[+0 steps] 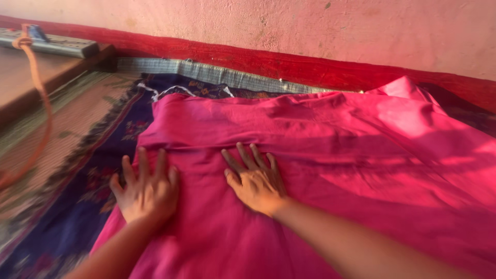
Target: The person irons a pink garment laid out on a patterned mat. They use a yellow electric iron to smooth the fabric, periodically lifting and repositioning the garment to access different areas. The person continues ironing until the garment appears smooth.
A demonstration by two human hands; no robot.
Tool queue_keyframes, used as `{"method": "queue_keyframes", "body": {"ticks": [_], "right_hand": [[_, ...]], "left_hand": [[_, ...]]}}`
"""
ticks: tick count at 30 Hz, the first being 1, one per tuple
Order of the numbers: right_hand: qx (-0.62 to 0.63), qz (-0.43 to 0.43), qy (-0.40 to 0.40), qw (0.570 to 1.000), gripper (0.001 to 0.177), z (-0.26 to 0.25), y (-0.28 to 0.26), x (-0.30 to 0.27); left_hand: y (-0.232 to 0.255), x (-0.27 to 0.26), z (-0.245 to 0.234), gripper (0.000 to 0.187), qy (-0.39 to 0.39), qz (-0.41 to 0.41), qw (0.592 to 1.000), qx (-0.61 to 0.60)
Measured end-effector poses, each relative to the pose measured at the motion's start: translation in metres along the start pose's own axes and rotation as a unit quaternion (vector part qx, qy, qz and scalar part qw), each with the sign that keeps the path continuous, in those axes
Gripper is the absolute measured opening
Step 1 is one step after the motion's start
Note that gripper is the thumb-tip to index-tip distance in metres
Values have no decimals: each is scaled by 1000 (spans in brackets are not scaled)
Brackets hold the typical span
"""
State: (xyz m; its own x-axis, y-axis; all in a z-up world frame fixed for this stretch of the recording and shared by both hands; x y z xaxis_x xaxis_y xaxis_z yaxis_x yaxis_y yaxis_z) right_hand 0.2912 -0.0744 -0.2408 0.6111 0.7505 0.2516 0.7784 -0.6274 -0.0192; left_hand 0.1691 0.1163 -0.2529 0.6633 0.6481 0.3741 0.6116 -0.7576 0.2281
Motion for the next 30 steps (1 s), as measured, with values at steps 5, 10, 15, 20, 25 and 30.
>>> {"method": "queue_keyframes", "body": {"ticks": [5, 10, 15, 20, 25, 30], "right_hand": [[4, -16, 38, 999, 62, -2, -3, 9], [11, -21, 85, 996, 66, -29, -13, 5], [-5, -42, 150, 988, 66, -33, -14, 6], [-1, -31, 123, 992, 65, -31, -13, 3], [-18, -23, 107, 994, 66, -33, -15, 6], [-26, -19, 82, 996, 66, -19, -9, 8]], "left_hand": [[-19, 93, 37, 62, 22, -89, 995, -29], [-40, 186, 65, 68, 20, -185, 968, -169], [-62, 265, 99, 80, -164, -256, 909, -286], [-15, 278, 136, 81, -294, -234, 848, -373], [-7, 270, 143, 57, -401, -224, 712, -530], [-64, 286, 146, 32, -324, -231, 685, -610]]}}
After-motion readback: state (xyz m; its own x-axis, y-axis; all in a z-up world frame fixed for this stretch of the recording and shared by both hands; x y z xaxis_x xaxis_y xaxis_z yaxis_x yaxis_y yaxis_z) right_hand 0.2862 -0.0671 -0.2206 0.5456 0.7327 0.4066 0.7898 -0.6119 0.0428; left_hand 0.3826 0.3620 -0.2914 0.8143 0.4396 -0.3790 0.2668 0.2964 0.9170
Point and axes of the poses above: each hand's wrist, its own x-axis towards the middle knuckle, its own z-axis out of the palm, y = z × x, the point moved 10 cm from there along x, towards the middle knuckle, and after that the axes turned 5 degrees about -x, right-handed, at the moved point
